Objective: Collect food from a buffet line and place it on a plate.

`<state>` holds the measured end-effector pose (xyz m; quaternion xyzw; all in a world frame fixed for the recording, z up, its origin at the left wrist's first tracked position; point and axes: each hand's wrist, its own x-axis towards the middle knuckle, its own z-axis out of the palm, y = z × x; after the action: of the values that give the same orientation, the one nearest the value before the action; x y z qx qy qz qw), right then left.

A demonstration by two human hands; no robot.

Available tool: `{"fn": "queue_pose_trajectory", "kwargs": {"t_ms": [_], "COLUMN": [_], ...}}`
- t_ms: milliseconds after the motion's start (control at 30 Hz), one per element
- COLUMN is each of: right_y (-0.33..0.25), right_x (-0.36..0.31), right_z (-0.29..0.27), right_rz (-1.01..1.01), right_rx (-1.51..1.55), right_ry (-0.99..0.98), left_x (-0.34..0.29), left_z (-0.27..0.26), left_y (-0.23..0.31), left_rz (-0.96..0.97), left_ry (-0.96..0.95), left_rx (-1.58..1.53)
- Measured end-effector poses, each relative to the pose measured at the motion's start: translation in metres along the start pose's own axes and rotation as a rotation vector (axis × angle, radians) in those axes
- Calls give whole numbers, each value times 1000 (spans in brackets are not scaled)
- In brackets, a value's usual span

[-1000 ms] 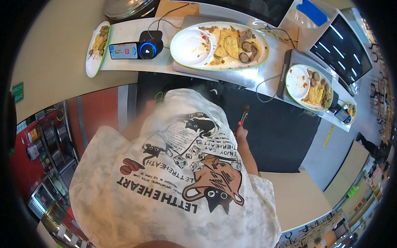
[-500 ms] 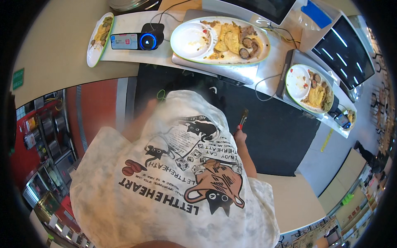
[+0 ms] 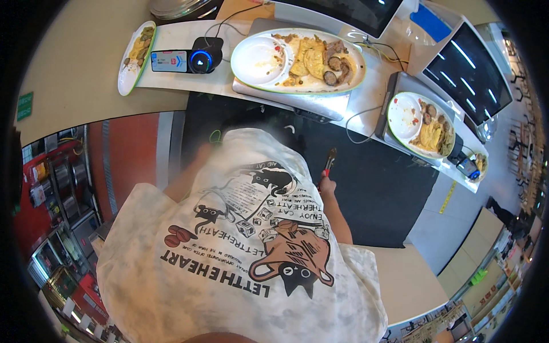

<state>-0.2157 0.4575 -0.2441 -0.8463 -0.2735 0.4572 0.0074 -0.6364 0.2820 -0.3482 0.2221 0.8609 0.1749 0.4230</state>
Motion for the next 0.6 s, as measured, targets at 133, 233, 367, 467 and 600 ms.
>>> {"fn": "queue_pose_trajectory", "kwargs": {"t_ms": [133, 233, 367, 467, 600], "right_y": [-2, -6, 6, 16, 26], "right_x": [-6, -11, -3, -2, 16], "right_z": [-3, -10, -11, -10, -14], "right_rz": [32, 20, 51, 113, 70], "right_rx": [78, 82, 76, 84, 113], "right_ry": [-25, -37, -17, 16, -43], "left_x": [-12, -10, -8, -10, -13], "left_z": [-4, -3, 0, 3, -1], "left_y": [16, 9, -2, -5, 6], "left_rz": [-44, -24, 75, 108, 192], "left_ry": [15, 4, 7, 21, 5], "left_rx": [-69, -56, 12, 39, 150]}}
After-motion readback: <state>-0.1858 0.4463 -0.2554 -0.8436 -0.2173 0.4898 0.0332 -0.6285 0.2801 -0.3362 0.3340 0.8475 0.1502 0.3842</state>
